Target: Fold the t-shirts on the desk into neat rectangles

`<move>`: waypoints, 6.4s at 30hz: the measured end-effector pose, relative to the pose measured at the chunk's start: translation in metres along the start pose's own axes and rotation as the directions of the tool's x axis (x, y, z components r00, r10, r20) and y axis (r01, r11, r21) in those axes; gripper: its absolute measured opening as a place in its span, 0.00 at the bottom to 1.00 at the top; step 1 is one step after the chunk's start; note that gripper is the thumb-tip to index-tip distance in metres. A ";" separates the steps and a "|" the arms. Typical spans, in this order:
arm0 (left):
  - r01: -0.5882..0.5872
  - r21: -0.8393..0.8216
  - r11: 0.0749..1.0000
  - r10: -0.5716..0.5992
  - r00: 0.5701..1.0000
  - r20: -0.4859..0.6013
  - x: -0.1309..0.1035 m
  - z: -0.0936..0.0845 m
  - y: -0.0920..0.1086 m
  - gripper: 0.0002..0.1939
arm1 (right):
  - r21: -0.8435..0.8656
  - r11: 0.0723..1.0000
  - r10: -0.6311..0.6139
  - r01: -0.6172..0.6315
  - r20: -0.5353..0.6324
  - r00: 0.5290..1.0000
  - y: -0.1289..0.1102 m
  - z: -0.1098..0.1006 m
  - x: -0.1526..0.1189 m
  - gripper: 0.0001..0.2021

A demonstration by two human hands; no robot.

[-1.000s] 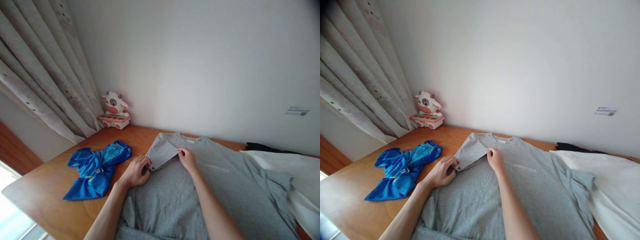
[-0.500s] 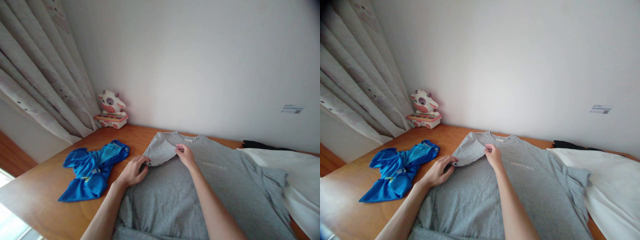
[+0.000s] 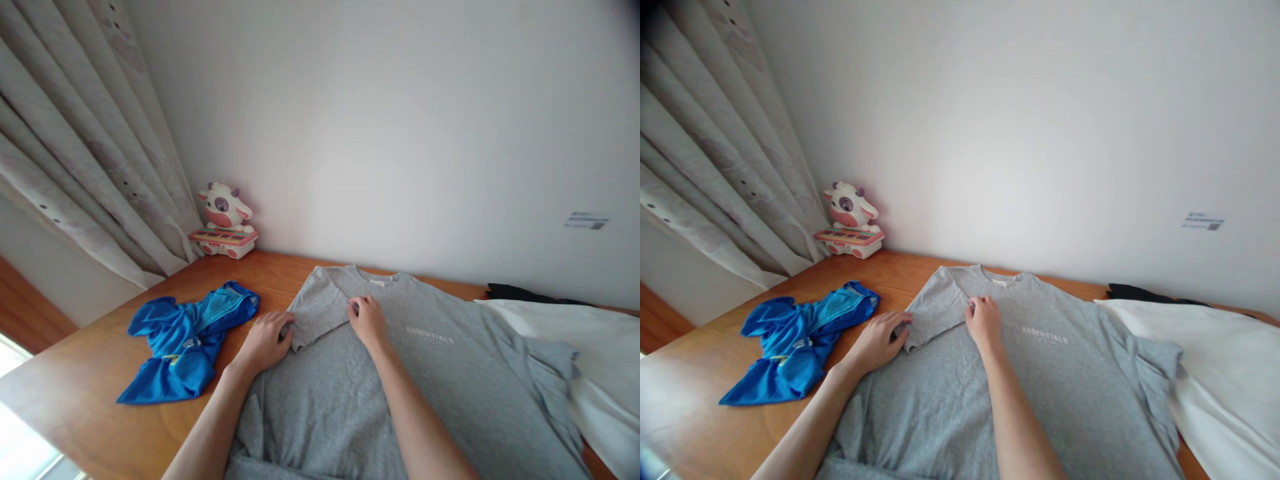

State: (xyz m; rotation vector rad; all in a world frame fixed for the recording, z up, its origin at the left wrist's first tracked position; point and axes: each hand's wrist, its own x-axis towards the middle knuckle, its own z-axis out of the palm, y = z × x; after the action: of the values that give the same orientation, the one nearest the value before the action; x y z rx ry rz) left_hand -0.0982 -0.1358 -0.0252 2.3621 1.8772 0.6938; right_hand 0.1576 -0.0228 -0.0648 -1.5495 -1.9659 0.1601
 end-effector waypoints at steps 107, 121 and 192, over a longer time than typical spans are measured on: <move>-0.001 0.073 0.997 -0.002 0.999 0.040 0.036 0.053 0.008 0.21 | -0.156 0.983 0.098 -0.097 0.000 0.995 -0.008 -0.013 -0.005 0.09; -0.389 0.047 0.920 0.383 0.918 0.106 0.031 0.017 0.028 0.16 | 0.024 0.978 -0.208 0.207 0.027 0.978 -0.008 -0.010 -0.007 0.22; 0.032 0.184 0.982 -0.056 0.991 0.124 0.033 0.016 0.014 0.27 | -0.066 0.988 -0.109 0.143 0.371 0.922 -0.030 -0.011 -0.014 0.34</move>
State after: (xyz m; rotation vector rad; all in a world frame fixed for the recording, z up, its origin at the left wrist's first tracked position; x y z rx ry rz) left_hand -0.0739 -0.1045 -0.0245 2.3952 2.0081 0.3697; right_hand 0.1404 -0.0474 -0.0480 -1.5285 -2.3881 0.3314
